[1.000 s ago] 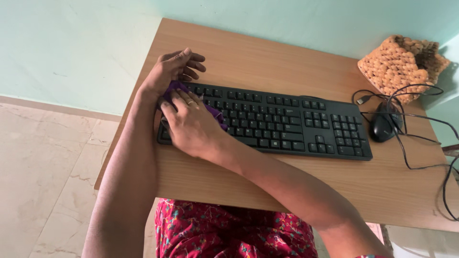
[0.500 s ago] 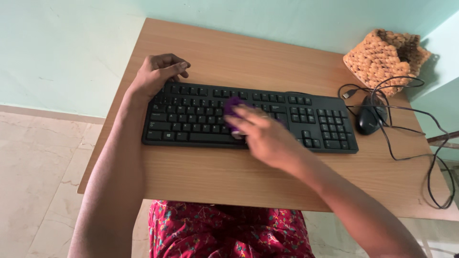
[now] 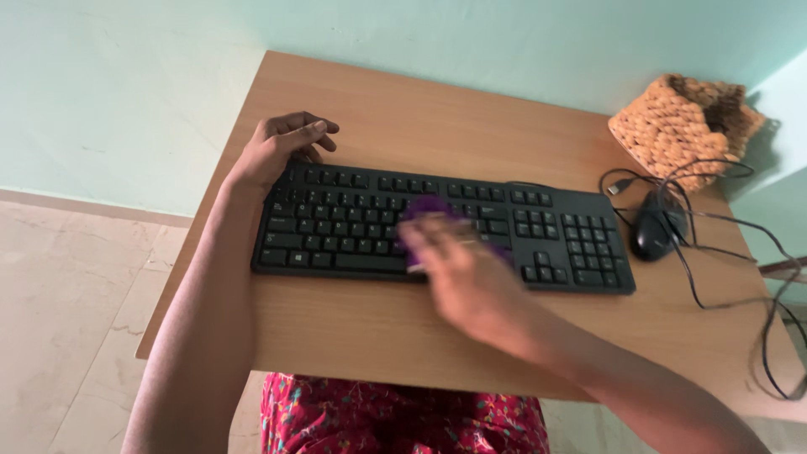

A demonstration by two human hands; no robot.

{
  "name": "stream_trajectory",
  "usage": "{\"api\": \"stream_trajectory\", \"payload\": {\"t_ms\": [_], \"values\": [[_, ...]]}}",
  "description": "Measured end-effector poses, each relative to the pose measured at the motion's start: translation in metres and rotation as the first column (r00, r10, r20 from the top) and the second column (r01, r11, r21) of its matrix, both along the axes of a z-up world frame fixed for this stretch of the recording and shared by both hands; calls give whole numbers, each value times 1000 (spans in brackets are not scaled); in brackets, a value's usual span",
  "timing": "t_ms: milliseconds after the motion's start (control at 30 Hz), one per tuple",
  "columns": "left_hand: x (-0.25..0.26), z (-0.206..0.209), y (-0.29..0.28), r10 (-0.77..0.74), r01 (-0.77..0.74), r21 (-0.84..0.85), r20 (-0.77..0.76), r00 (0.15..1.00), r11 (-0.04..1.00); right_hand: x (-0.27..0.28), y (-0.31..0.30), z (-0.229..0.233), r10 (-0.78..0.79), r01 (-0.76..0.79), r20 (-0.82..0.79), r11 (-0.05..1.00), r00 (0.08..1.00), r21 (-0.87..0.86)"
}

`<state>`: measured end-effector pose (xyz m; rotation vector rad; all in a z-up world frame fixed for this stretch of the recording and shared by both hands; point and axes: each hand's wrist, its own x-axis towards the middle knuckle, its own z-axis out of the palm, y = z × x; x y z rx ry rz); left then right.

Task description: The person pulls a keyboard from under a desk and wipes the top of the keys, the spaces between them, and the back of the device using a purple cloth.

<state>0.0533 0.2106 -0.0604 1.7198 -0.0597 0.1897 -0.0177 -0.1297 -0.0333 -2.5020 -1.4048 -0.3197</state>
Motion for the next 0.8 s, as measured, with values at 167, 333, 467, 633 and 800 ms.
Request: {"api": "stream_trajectory", "payload": {"t_ms": [167,333,467,633,800], "values": [[-5,3,1,-21,21,-126,2,1000,992,-3,97,-1,367,-364,-95,930,926,48],[-7,7,2,-36,35,-145,-3,999,989,3,124,19,542,-545,-131,838,830,9],[-7,13,0,-29,20,-171,-52,998,985,10,68,39,528,-544,-153,834,835,-90],[-8,17,-6,33,-47,-134,-100,994,990,20,-19,40,438,-472,-217,871,872,-139],[-7,11,-4,60,-74,-198,-77,995,977,32,-92,48,263,-335,-247,885,933,-325]]}}
